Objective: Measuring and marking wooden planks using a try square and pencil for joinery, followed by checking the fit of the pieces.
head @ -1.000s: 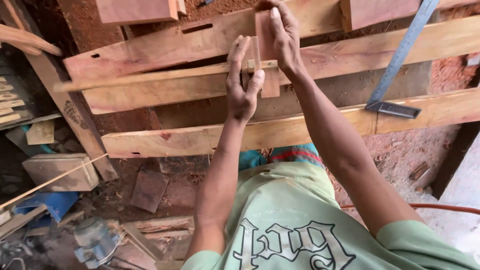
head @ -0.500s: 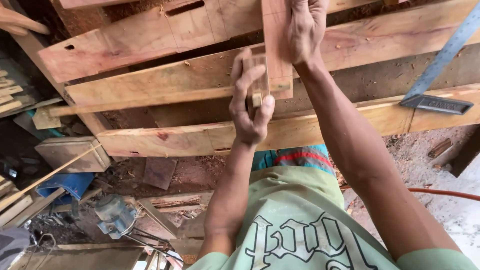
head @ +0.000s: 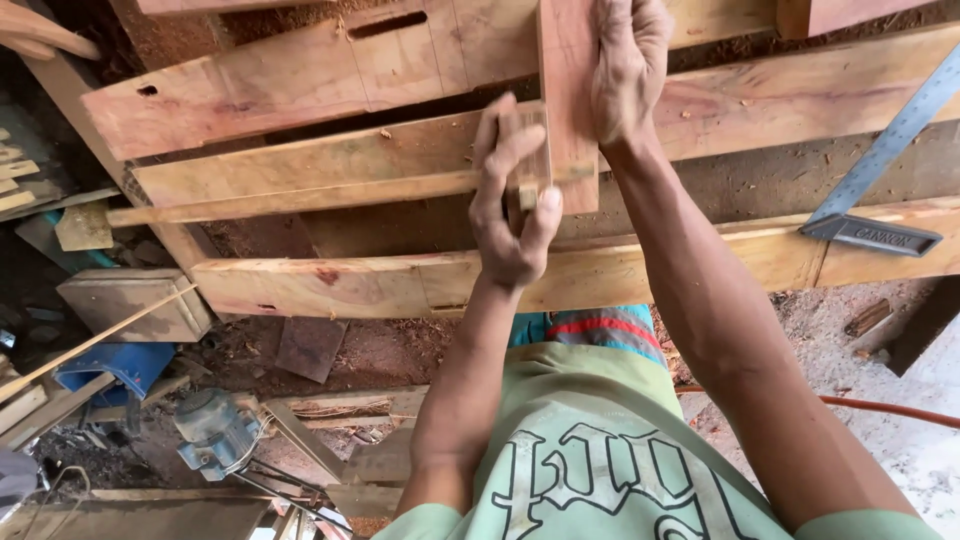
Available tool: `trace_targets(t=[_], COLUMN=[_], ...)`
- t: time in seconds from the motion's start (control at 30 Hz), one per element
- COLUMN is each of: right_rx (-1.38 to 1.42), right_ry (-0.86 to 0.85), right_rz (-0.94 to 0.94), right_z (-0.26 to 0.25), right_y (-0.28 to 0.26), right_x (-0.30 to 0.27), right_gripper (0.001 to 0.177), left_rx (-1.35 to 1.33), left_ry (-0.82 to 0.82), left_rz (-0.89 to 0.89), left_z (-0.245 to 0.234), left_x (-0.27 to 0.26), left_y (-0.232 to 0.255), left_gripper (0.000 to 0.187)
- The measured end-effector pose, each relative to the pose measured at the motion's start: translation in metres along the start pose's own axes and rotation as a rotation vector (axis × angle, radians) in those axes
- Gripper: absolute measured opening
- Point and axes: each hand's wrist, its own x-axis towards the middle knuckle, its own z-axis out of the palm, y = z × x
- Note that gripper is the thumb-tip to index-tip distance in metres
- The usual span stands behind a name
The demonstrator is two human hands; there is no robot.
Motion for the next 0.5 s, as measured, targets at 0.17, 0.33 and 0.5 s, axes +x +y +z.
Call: trace_targets(t=[0.17,0.33,0.5], right_rx=[-0.104,-0.236,-0.472], right_ry=[-0.095,-0.341,-0.566], right_rz=[0.032,0.043,0.223], right_z=[0.011,0.019,0.006], right_y=[-0.028,-0.071,-0.109], right_x=[0.005,-0.001,-0.065], right_gripper=[0.029,0.054,0.103], left_rx=[0.101,-0.026,0.004], left_ry=[0.071,0.047,0.053], left_rz=[0.07,0.016,-0.003], left_z=[0.014,0.015,0.011], left_x=[0.048,0.063,0.059], left_y=[-0.029,-0.014,-0.023], left_gripper=[0.043,0.042,0.043])
